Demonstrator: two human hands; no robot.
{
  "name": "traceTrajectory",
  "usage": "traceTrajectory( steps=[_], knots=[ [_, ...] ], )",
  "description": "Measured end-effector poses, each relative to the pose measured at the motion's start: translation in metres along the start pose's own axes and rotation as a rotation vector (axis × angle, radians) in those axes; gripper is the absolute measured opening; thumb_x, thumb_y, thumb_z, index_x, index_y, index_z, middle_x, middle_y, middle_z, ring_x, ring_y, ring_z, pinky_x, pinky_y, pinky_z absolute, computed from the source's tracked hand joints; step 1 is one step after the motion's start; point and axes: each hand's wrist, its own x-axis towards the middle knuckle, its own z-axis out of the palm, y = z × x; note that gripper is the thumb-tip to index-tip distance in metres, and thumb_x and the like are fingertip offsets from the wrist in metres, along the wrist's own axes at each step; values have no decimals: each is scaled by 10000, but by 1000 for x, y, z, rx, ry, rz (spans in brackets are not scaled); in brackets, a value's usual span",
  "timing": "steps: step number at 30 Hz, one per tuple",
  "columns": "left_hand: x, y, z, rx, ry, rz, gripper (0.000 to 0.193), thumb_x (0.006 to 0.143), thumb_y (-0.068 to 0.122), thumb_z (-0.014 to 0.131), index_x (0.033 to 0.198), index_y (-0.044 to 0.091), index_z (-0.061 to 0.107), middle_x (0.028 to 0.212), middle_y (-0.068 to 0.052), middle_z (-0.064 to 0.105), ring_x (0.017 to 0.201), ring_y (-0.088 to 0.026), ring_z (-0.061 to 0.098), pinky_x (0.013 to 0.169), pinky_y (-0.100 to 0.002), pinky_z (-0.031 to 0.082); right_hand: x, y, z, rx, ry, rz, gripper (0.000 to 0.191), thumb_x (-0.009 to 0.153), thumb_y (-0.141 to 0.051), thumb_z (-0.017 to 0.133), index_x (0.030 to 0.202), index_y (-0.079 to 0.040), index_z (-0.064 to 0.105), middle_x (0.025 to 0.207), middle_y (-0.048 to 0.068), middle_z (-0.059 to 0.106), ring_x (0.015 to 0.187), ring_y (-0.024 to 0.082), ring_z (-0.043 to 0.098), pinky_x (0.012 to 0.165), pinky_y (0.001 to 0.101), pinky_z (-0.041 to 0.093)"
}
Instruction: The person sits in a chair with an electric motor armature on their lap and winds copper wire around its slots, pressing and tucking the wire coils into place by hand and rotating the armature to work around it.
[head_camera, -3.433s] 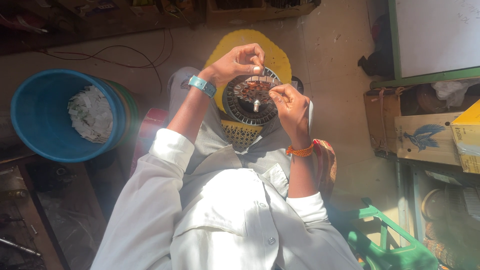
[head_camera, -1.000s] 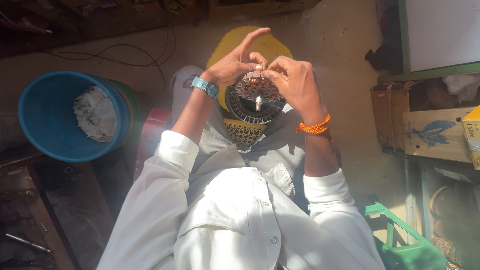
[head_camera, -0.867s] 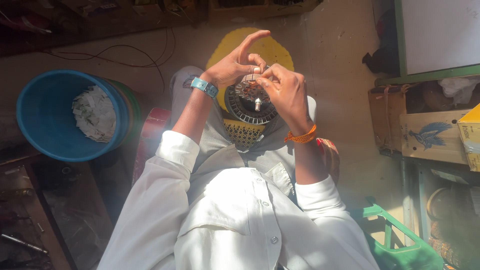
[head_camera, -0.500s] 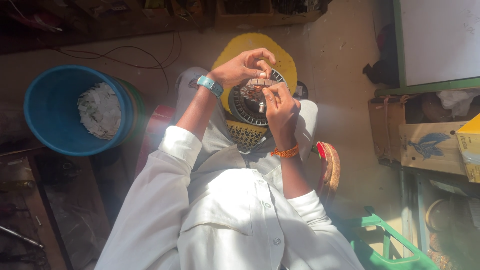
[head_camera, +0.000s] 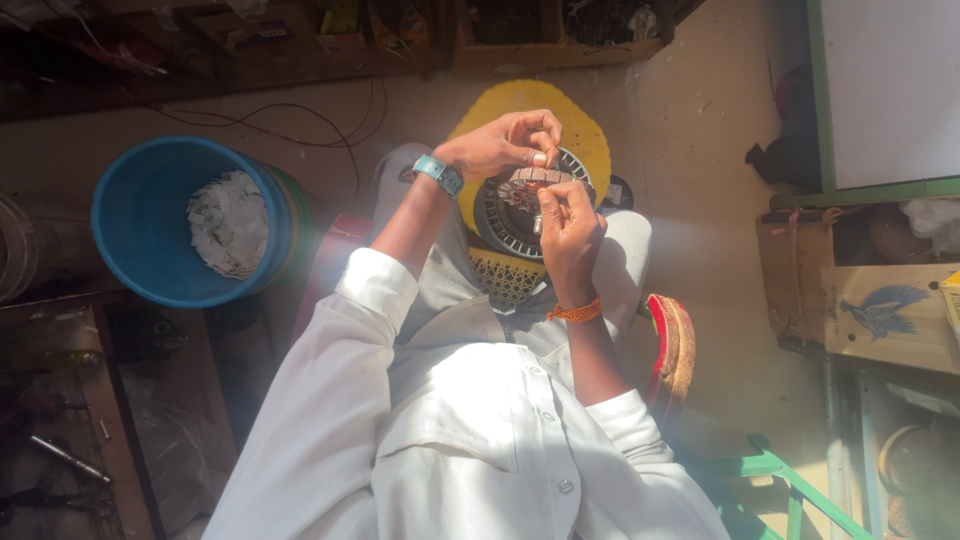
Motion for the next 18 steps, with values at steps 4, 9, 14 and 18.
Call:
traceTrajectory(
  steps=[4, 9, 14, 18],
  knots=[
    [1, 2, 1, 34, -32, 5, 295, 933, 99, 799, 1148, 81, 598, 998, 10, 702, 967, -89, 664, 934, -274, 533, -4, 3, 1, 31, 16, -17, 112, 1043, -110, 658, 987, -22, 618, 729, 51, 654, 583, 89, 600, 547, 270, 448],
    [-1, 6, 6, 71, -13, -28, 264, 947, 121, 779, 1133, 90, 593, 1006, -3, 703, 970, -93, 657, 912, -278, 538, -6, 8, -5, -2, 14, -110, 116, 1056, -110, 644, 1003, -14, 604, 784, 57, 660, 616, 81, 617, 569, 259, 461],
    [-16, 18, 31, 192, 176, 140, 322, 994, 180, 762, 1250, 65, 604, 1180, -7, 626, 1150, -114, 615, 1028, -302, 535, 2, 15, -29, -36, 36, 73, 121, 1049, -99, 668, 990, 4, 644, 619, 29, 512, 550, 82, 439, 525, 292, 343],
    [-33, 28, 64, 459, 280, 111, 490, 917, 214, 793, 1343, 53, 612, 1245, -52, 685, 1207, -153, 624, 1082, -323, 507, 9, 11, -45, -17, -96, 203, 100, 1024, -85, 675, 1027, 10, 705, 650, 48, 543, 570, 88, 428, 532, 284, 345]
  ],
)
